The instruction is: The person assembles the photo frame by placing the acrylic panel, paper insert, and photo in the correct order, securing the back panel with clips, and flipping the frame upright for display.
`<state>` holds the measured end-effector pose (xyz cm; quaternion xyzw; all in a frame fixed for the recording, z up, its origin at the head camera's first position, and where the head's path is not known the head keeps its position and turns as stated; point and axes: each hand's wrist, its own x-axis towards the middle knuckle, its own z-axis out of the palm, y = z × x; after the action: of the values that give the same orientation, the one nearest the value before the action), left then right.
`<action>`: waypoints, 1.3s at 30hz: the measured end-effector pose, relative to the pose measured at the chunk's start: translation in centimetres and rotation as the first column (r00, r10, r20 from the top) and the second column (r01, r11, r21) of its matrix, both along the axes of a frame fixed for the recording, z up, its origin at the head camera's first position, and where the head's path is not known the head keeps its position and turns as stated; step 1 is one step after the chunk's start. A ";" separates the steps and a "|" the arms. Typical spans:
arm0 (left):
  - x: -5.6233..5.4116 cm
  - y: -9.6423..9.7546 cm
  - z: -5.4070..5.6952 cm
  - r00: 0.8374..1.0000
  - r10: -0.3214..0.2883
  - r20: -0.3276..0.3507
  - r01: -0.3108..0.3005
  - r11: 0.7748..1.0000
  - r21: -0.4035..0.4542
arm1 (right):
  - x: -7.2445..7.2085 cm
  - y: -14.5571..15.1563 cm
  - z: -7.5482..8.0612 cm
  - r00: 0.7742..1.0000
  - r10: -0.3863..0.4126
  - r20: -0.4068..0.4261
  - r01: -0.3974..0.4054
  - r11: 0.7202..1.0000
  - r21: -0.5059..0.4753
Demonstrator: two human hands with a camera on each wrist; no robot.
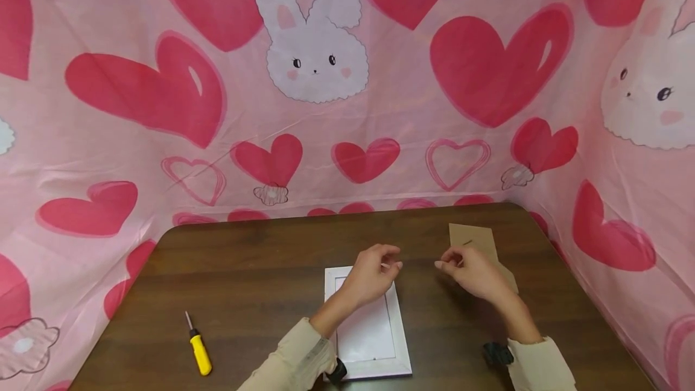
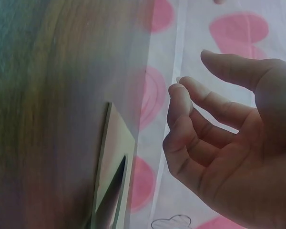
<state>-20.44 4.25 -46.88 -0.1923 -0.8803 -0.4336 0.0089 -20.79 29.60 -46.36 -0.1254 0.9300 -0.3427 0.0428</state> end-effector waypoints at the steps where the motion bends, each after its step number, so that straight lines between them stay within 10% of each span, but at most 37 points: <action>1: 0.0 0.1 0.0 1.000 -0.006 -0.001 0.006 1.000 -0.013 | 0.0 0.1 0.1 1.000 -0.009 0.007 0.009 1.000 -0.002; 18: -1.8 2.5 -0.2 0.993 0.015 0.118 -0.010 0.999 -0.041 | -0.7 3.5 0.4 0.985 -0.146 -0.096 0.154 0.985 0.083; 39: -2.9 6.7 -1.1 0.945 0.081 0.316 -0.090 0.996 0.013 | -1.5 7.9 -1.2 0.967 -0.253 -0.035 0.256 0.959 0.118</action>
<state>-23.38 10.99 -48.02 -0.0824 -0.8718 -0.4700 -0.1103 -22.32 37.50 -47.51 -0.0053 0.9580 -0.2867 -0.0031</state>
